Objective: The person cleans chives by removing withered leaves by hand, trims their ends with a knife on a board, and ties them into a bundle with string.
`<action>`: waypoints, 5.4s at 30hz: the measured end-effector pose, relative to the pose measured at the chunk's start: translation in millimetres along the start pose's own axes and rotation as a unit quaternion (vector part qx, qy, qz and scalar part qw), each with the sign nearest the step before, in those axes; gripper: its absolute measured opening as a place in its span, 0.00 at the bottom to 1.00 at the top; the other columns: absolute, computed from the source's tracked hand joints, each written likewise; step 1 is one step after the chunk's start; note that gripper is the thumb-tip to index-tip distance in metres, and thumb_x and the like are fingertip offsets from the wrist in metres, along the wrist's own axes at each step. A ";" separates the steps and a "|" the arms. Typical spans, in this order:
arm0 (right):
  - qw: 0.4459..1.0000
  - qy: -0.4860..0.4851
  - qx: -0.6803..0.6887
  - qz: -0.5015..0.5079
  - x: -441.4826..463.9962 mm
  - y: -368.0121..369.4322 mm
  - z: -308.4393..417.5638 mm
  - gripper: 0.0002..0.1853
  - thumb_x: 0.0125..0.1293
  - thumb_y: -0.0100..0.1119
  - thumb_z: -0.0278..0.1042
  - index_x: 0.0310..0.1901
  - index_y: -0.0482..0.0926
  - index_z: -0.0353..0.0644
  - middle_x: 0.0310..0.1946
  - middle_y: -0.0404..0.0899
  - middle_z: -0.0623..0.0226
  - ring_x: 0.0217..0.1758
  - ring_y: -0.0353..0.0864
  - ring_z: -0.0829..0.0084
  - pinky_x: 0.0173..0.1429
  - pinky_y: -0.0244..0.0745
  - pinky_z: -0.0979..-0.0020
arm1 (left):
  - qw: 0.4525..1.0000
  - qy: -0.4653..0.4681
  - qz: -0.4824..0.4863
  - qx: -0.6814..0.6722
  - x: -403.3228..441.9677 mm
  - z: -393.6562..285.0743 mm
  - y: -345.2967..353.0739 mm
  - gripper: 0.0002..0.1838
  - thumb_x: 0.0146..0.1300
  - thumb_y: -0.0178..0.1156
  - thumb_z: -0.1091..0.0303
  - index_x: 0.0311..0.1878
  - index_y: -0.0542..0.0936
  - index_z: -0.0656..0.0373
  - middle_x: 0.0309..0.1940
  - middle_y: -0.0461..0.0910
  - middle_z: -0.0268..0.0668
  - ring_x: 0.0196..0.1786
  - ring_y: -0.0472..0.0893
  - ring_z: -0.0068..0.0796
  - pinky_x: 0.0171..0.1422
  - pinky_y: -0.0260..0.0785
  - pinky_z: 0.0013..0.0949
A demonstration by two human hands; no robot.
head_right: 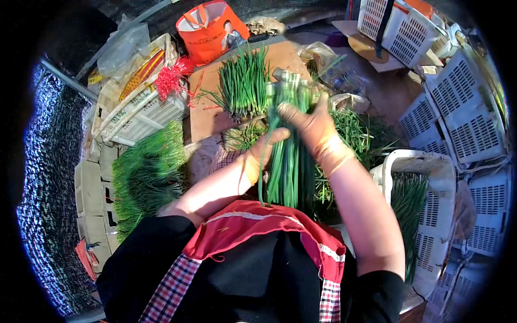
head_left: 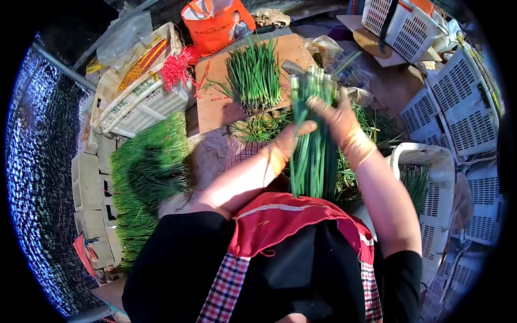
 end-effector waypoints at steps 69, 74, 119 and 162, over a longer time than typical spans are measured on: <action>0.963 0.146 0.168 -0.154 -55.3 -197.4 -170.5 0.27 0.61 0.63 0.36 0.61 0.70 0.42 0.51 0.77 0.62 0.53 0.76 0.64 0.60 0.68 0.65 | 0.135 0.054 -0.031 0.989 83.5 -136.2 238.9 0.14 0.58 0.54 0.62 0.37 0.84 0.60 0.39 0.82 0.50 0.44 0.81 0.48 0.49 0.72 0.41; 0.980 0.008 0.007 -0.199 -87.4 -152.8 -129.8 0.10 0.62 0.62 0.31 0.41 0.81 0.34 0.37 0.83 0.64 0.42 0.80 0.74 0.52 0.72 0.74 | 0.287 -0.073 -0.098 0.950 64.4 -158.7 213.6 0.15 0.51 0.61 0.61 0.39 0.82 0.60 0.35 0.81 0.47 0.40 0.81 0.40 0.46 0.70 0.39; 0.886 -0.192 -0.421 0.034 -81.3 -101.4 -28.5 0.08 0.60 0.57 0.28 0.42 0.79 0.46 0.33 0.81 0.55 0.35 0.79 0.52 0.40 0.75 0.64 | 0.852 -0.166 -0.181 0.463 -217.0 -12.4 -83.4 0.15 0.44 0.63 0.83 0.39 0.81 0.63 0.23 0.79 0.34 0.22 0.76 0.21 0.25 0.70 0.27; 0.914 0.096 0.334 0.209 -81.6 -76.5 -62.4 0.13 0.62 0.62 0.32 0.45 0.76 0.36 0.30 0.79 0.63 0.23 0.76 0.71 0.23 0.70 0.74 | 0.879 -0.189 -0.148 0.412 -206.1 -5.7 -99.2 0.23 0.44 0.66 0.80 0.49 0.80 0.59 0.29 0.81 0.31 0.27 0.77 0.16 0.26 0.71 0.23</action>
Point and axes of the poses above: each hand's wrist, its own x-axis towards the middle knuckle, its own y-axis out of the palm, z = x × y, the point moved 6 cm from there along x, towards the middle knuckle
